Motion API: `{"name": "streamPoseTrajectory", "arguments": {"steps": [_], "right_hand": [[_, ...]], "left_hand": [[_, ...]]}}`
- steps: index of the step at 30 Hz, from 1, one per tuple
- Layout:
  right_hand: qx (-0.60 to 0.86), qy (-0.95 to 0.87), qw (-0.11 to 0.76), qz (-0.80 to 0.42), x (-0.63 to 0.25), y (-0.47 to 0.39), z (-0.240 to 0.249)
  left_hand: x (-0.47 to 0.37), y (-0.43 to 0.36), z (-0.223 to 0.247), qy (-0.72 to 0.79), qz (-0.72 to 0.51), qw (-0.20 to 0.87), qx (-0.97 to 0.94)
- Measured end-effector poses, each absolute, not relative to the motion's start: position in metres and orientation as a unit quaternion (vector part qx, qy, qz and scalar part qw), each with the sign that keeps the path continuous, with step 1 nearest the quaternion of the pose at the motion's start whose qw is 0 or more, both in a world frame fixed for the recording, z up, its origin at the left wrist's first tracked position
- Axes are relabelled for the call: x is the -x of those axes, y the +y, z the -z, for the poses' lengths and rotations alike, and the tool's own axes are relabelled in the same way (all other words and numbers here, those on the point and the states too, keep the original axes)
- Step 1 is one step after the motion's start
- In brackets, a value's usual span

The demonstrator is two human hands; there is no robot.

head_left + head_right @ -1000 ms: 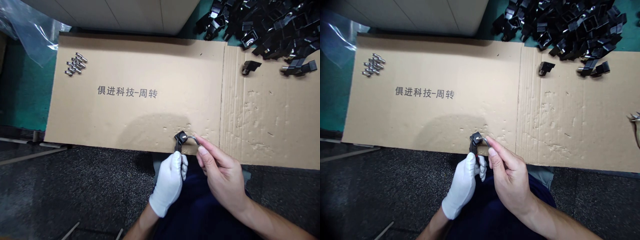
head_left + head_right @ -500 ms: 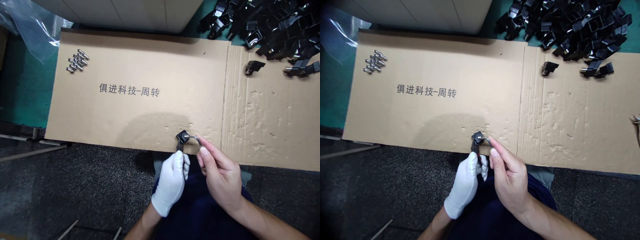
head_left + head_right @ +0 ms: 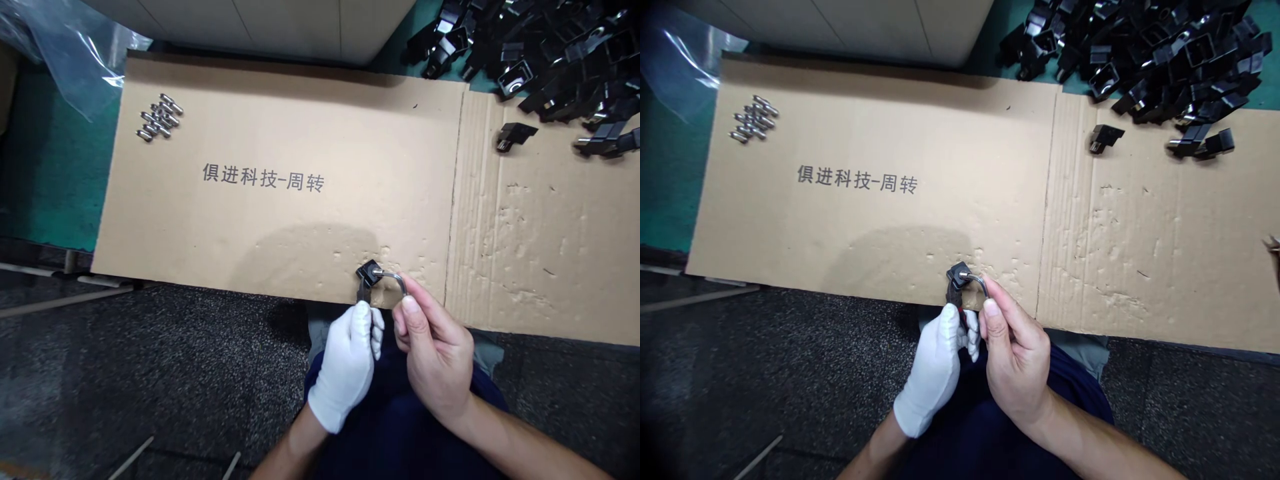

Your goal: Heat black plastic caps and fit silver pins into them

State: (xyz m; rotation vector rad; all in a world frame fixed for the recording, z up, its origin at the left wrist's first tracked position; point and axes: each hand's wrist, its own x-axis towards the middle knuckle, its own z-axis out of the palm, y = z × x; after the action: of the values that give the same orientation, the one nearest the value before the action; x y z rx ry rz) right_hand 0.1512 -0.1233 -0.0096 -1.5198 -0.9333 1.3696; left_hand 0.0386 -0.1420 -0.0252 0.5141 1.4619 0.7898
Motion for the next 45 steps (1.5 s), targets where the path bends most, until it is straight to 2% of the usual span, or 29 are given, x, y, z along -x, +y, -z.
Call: {"name": "streamPoseTrajectory", "arguments": {"steps": [7,19,34,45], "right_hand": [[0.609,-0.322,0.450,-0.568,-0.145,-0.125,0.011],[0.583,-0.128,0.465,-0.654,-0.141,-0.117,-0.002],[0.577,0.025,0.376,-0.724,-0.154,-0.093,-0.027],[0.584,0.007,0.323,-0.745,-0.164,-0.086,-0.029]], "left_hand": [[-0.040,-0.139,0.023,0.643,-0.360,0.638,-0.222],[-0.042,-0.139,0.025,0.656,-0.375,0.608,-0.244],[-0.042,-0.148,0.033,0.699,-0.309,0.553,-0.332],[-0.038,-0.149,0.031,0.693,-0.287,0.564,-0.344]]}}
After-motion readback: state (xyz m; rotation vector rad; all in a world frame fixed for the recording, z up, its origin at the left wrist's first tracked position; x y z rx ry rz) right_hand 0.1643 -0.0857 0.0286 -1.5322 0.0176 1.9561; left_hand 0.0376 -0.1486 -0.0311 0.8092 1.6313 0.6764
